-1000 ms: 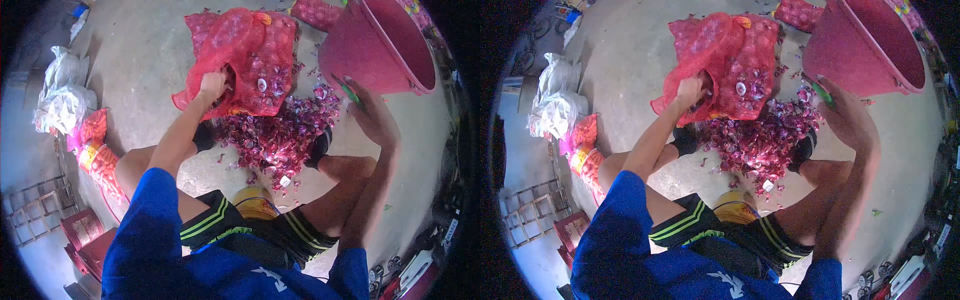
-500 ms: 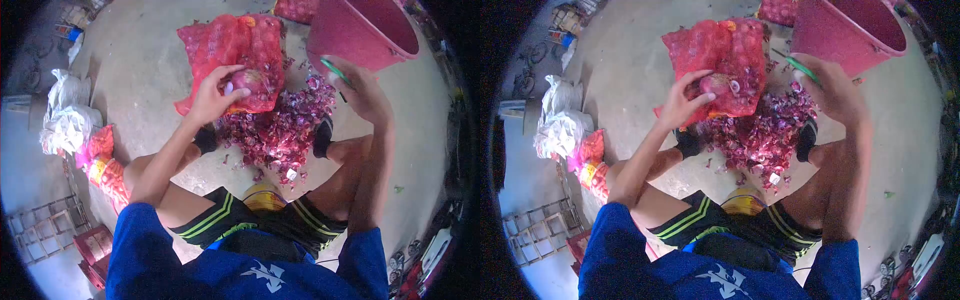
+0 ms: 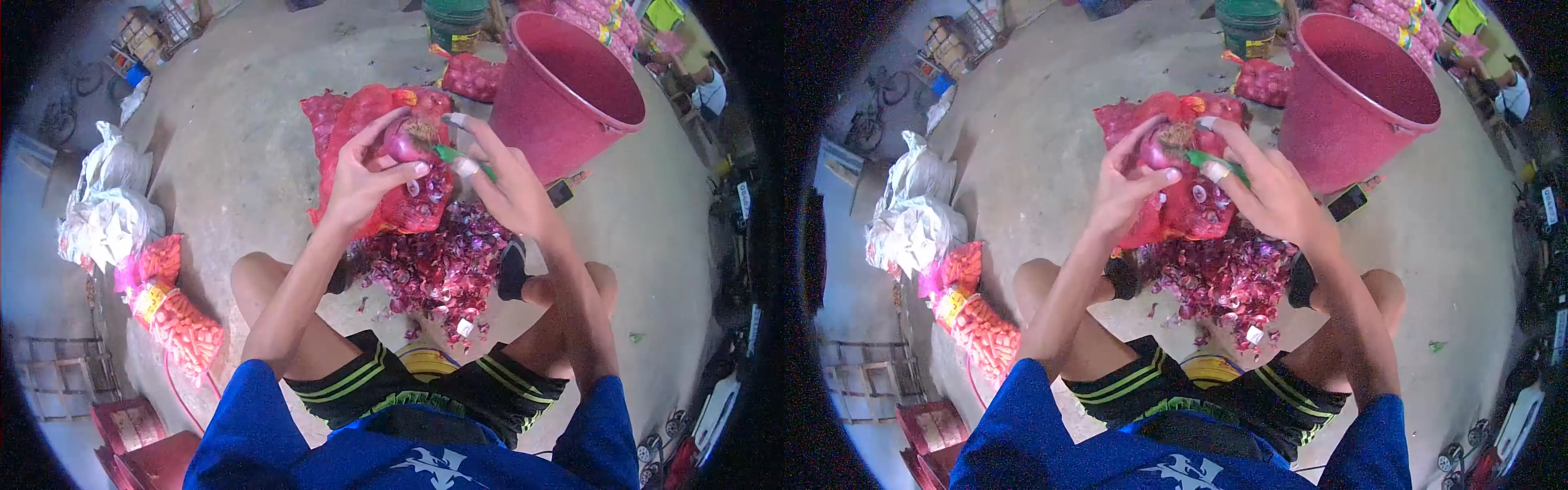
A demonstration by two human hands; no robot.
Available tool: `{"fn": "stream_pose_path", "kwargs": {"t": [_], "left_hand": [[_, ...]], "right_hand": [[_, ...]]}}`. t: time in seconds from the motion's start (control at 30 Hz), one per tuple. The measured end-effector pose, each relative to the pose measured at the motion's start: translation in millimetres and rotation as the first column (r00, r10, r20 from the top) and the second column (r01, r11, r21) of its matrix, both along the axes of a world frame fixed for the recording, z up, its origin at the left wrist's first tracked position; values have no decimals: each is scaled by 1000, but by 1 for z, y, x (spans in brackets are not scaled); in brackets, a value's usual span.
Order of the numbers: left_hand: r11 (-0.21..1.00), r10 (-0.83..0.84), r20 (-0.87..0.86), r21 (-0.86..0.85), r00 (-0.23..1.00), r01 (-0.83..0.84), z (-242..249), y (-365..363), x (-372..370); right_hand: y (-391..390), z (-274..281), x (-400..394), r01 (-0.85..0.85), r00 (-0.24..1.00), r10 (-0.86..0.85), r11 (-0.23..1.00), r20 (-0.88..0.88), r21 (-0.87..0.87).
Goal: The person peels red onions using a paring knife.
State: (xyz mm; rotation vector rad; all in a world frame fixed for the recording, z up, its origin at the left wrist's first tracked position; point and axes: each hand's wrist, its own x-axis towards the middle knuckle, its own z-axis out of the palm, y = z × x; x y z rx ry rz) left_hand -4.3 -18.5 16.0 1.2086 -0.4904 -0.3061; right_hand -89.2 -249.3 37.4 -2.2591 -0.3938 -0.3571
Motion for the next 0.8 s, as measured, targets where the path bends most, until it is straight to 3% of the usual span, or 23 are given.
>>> {"fn": "stream_pose_path", "kwargs": {"t": [0.07,0.1,0.17,0.27,0.37,0.53,0.63,0.73,0.8], "left_hand": [[999,-22,42,32,999,21,-1,-3,-3],[1000,-24,14,8,1000,24,-3,-5,-4],[1000,-27,-22,-16,999,26,-10,-10,-2],[996,41,-16,-78,999,-42,-17,-17,1],[995,70,-22,-69,997,-71,-20,-23,6],[993,104,-34,58,994,-102,-28,-22,10],[997,30,89,74,996,-36,-28,-17,18],[996,-71,33,49,997,69,-28,-13,29],[998,-43,35,37,998,42,-27,-17,27]], "right_hand": [[-5,-7,2,24,987,-6,993,159,-113],[-7,-9,4,29,988,-10,993,155,-115],[-13,-14,7,-31,996,34,999,-83,29],[-15,-35,13,-6,1000,5,1000,30,9],[-15,-31,16,-42,999,42,999,-8,34],[-16,-41,19,-17,1000,18,998,-5,52],[-12,-42,17,10,1000,-10,1000,-29,24],[-13,-51,21,49,998,-48,998,-35,28],[-15,-56,24,70,998,-70,996,0,50]]}}
